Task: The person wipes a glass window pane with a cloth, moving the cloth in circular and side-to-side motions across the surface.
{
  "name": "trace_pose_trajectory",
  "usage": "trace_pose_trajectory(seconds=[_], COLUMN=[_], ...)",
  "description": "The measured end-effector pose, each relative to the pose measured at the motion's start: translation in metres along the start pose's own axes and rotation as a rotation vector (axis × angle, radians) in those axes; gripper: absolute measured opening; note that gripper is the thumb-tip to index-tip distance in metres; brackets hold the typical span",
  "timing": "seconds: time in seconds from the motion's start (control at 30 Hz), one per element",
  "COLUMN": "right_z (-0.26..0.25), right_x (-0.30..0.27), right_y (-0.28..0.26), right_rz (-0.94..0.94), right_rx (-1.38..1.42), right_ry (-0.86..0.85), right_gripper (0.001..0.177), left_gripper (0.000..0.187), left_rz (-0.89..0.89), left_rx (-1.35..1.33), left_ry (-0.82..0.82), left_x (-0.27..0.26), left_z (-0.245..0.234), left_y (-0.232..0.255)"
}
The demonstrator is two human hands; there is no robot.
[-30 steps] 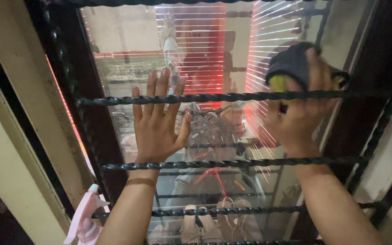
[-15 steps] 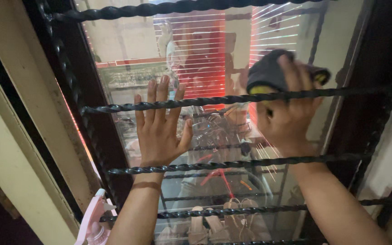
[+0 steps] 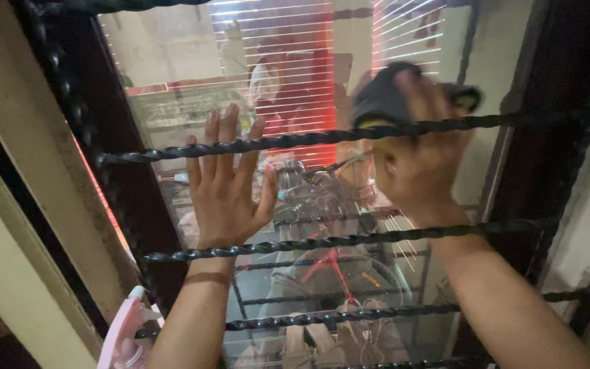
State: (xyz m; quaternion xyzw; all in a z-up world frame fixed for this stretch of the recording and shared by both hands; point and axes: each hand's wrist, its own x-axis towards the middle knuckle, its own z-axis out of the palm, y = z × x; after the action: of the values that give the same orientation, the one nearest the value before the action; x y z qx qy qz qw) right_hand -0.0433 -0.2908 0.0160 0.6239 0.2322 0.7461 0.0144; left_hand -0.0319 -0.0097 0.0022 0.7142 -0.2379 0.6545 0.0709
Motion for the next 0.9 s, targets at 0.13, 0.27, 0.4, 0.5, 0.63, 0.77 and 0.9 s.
trace_pose_trajectory(seconds=[0.13, 0.27, 0.4, 0.5, 0.63, 0.77, 0.9], right_z=[0.005, 0.004, 0.0, -0.002, -0.004, -0.003, -0.009], right_x=[-0.001, -0.004, -0.003, 0.008, 0.013, 0.009, 0.004], right_y=[-0.008, 0.02, 0.026, 0.008, -0.008, -0.005, 0.02], right_rz=[-0.142, 0.056, 0.101, 0.028, -0.11, -0.113, 0.147], right_rx=[0.0, -0.107, -0.081, 0.019, -0.022, -0.068, -0.16], right_ry=[-0.063, -0.006, 0.057, 0.024, -0.064, -0.072, 0.006], right_gripper=[0.022, 0.014, 0.013, 0.014, 0.018, 0.012, 0.013], left_gripper=[0.06, 0.058, 0.057, 0.058, 0.061, 0.062, 0.061], left_rz=[0.0, 0.004, -0.023, 0.001, -0.009, -0.012, 0.008], left_rx=[0.033, 0.009, -0.026, 0.0, 0.027, 0.043, 0.008], left_ry=[-0.031, -0.032, -0.014, -0.017, -0.056, -0.05, -0.039], left_x=[0.001, 0.004, 0.006, 0.012, 0.009, 0.007, 0.005], left_z=[-0.001, 0.004, 0.008, 0.005, -0.001, -0.007, -0.013], left_y=[0.006, 0.008, 0.007, 0.004, 0.007, 0.007, 0.003])
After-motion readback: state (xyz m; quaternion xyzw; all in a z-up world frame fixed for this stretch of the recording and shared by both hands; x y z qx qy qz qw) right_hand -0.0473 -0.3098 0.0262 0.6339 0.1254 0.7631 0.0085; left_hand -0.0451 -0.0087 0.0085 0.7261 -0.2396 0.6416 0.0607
